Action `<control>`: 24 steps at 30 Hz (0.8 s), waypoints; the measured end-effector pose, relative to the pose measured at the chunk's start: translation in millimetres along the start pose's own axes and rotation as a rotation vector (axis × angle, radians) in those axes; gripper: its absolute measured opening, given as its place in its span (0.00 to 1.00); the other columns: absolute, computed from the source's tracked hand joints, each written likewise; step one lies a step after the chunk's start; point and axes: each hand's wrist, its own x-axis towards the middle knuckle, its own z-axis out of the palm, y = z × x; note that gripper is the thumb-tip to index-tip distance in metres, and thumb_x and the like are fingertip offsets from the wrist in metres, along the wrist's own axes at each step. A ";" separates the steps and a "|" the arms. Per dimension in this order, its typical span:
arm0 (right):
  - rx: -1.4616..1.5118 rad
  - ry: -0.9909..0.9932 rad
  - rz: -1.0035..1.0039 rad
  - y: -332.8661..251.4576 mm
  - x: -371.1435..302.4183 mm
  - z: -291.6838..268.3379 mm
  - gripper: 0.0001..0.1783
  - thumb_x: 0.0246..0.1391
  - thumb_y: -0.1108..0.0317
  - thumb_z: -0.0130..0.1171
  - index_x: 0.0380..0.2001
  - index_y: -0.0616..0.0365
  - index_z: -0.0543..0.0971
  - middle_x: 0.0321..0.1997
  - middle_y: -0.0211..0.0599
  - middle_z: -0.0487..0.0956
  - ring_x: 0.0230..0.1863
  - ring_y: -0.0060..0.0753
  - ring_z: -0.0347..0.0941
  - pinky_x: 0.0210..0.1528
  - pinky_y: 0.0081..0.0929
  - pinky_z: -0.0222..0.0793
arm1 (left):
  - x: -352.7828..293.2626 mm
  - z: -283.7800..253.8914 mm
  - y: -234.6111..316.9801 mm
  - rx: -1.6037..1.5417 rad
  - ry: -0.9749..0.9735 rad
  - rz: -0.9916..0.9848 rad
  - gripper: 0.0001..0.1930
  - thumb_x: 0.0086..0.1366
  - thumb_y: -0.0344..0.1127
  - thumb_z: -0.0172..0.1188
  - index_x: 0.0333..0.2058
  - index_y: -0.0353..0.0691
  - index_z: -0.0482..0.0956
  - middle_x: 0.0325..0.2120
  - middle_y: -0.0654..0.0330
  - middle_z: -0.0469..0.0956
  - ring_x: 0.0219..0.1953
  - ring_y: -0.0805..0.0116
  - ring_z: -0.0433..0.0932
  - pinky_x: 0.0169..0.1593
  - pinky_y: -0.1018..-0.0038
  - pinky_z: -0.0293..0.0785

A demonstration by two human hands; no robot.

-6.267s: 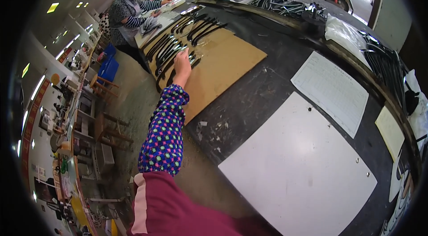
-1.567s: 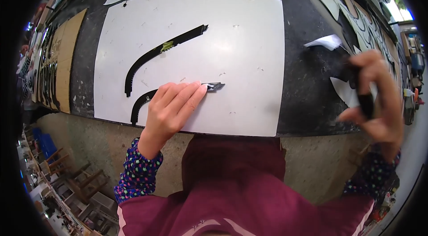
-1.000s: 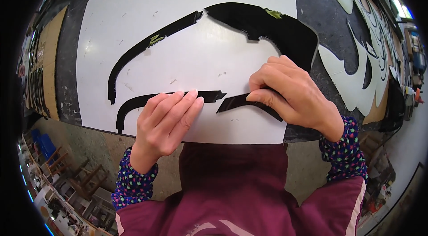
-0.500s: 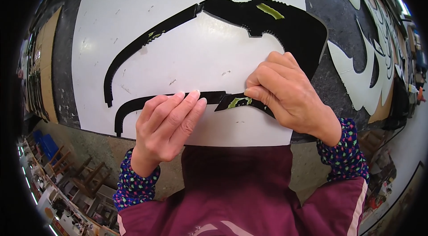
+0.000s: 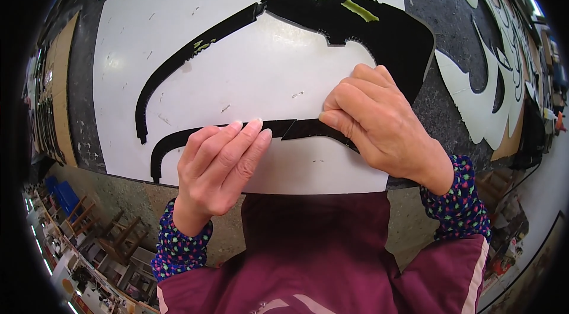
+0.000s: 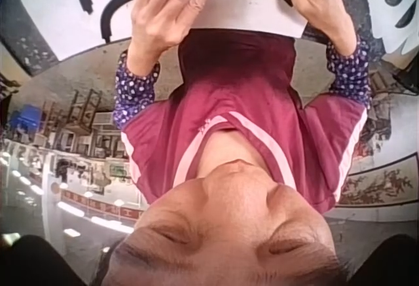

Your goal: Assembling and aligning black shoe components on a template board in a manufacturing facility.

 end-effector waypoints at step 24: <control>-0.011 0.031 -0.011 -0.2 0.0 2.9 0.08 0.57 0.68 0.62 0.28 0.56 0.74 0.25 0.33 0.70 0.31 0.37 0.64 0.38 0.32 0.57 | -0.6 0.9 -3.2 -0.001 0.011 0.039 0.14 0.56 0.28 0.61 0.42 0.35 0.85 0.43 0.55 0.82 0.43 0.63 0.79 0.43 0.68 0.76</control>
